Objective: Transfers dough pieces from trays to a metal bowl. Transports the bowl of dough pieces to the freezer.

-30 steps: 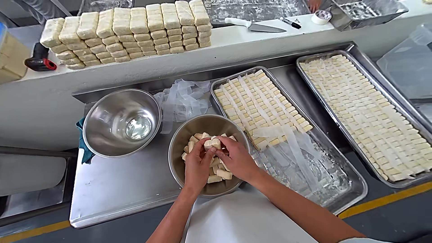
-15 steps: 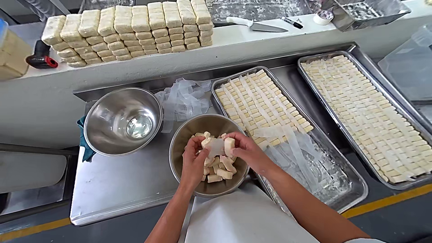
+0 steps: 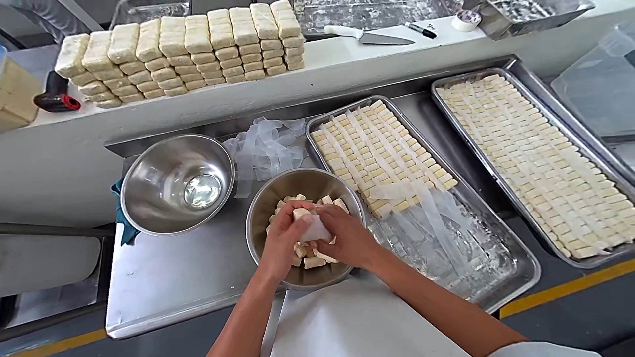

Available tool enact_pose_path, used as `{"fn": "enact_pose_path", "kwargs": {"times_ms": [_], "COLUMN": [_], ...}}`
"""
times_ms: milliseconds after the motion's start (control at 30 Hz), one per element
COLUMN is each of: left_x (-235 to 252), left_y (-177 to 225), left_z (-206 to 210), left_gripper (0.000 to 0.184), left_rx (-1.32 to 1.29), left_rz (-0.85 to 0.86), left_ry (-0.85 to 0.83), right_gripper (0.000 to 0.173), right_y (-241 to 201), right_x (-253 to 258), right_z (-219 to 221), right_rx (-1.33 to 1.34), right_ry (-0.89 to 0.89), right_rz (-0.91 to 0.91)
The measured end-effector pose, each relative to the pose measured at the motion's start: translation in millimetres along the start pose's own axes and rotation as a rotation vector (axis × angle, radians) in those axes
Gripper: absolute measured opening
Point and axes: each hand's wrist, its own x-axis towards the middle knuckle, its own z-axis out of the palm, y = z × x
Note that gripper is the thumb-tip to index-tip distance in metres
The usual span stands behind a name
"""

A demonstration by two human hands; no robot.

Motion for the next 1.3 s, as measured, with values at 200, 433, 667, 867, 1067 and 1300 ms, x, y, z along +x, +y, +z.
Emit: {"fn": "enact_pose_path", "kwargs": {"times_ms": [200,433,667,867,1067,1300], "left_x": [5,1,-2,-5,-4,-5], "left_y": [-5,-29,-14,-13,-16,-21], "left_z": [-38,-43,2,-6,0,3], "left_gripper": [0.032,0.058,0.035,0.034,0.033,0.036], "left_rx": [0.19,0.271,-0.092,0.222,0.503,0.6], "left_rz": [-0.019,-0.118,-0.075,0.066,0.216,0.291], "left_ry": [0.341,0.184,0.136,0.171,0.297,0.334], "right_gripper": [0.035,0.051,0.03,0.028,0.029,0.03], "right_y": [8,-9,-19,-12,-17,-18], "right_x": [-8,4,8,8,6,5], "right_z": [-14,-13,-12,-18,-14,-10], "right_rx": [0.65,1.446,0.592,0.587,0.382,0.278], "right_ry": [0.083,0.178,0.14,0.137,0.233,0.28], "right_rz": [0.365,0.344,0.117,0.148,0.129,0.093]}}
